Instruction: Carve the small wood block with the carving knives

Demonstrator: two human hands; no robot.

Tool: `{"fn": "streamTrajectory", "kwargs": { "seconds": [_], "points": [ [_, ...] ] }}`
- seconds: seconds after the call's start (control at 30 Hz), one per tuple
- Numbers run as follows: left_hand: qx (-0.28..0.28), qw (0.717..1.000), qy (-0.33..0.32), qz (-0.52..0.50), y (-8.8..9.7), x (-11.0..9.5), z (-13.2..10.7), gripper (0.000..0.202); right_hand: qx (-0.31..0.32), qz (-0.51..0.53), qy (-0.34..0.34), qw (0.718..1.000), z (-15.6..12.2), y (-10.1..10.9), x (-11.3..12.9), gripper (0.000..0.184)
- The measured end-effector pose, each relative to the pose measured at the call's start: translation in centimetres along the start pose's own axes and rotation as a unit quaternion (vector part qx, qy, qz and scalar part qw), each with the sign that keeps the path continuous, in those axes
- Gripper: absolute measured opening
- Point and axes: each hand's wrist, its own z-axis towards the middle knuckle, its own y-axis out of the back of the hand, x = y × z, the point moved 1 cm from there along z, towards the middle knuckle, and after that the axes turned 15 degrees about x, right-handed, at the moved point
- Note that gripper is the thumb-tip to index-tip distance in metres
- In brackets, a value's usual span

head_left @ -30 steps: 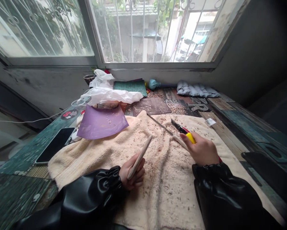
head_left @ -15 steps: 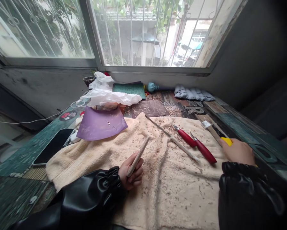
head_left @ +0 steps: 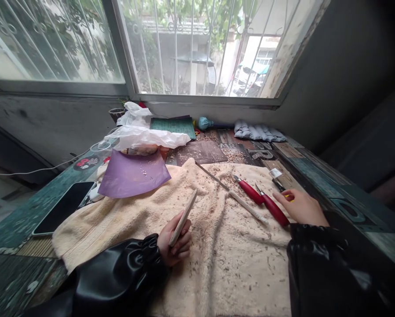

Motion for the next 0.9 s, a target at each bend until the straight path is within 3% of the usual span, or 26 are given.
{"fn": "streamTrajectory", "kwargs": {
  "seconds": [0.1, 0.27, 0.43, 0.57, 0.63, 0.73, 0.8, 0.83, 0.9],
  "points": [
    [-0.013, 1.0, 0.007, 0.009, -0.1, 0.0, 0.0, 0.044, 0.028, 0.029, 0.05, 0.998, -0.4, -0.2, 1.0, 0.049],
    [-0.015, 1.0, 0.011, 0.008, -0.1, 0.0, 0.0, 0.044, -0.051, -0.027, 0.142, 0.988, -0.6, -2.2, 4.0, 0.043],
    [-0.006, 1.0, 0.005, 0.005, 0.0, 0.0, 0.0, 0.044, -0.095, -0.106, 0.116, 0.983, -0.9, -4.5, 6.3, 0.04],
    [0.015, 0.999, 0.029, 0.003, -0.1, -0.1, 0.0, 0.046, -0.085, -0.109, 0.076, 0.987, -0.8, -4.6, 6.5, 0.038],
    [0.025, 0.999, 0.034, 0.004, -0.1, -0.1, 0.0, 0.047, -0.077, -0.069, 0.072, 0.992, -0.9, -3.9, 6.5, 0.038],
    [0.037, 0.999, 0.022, 0.01, -0.1, -0.2, -0.1, 0.048, -0.085, 0.074, 0.082, 0.99, -1.9, -2.4, 7.0, 0.041],
    [0.041, 0.999, 0.01, 0.01, 0.0, -0.2, -0.1, 0.049, -0.067, 0.206, 0.127, 0.968, -3.2, -1.7, 8.0, 0.042],
    [0.041, 0.999, 0.003, 0.008, 0.0, -0.2, 0.0, 0.049, -0.022, 0.287, 0.177, 0.941, -4.1, -1.6, 8.7, 0.042],
    [0.037, 0.999, -0.013, 0.003, 0.0, -0.1, 0.0, 0.048, 0.114, 0.427, 0.261, 0.858, -6.1, -2.1, 10.5, 0.042]
  ]
}}
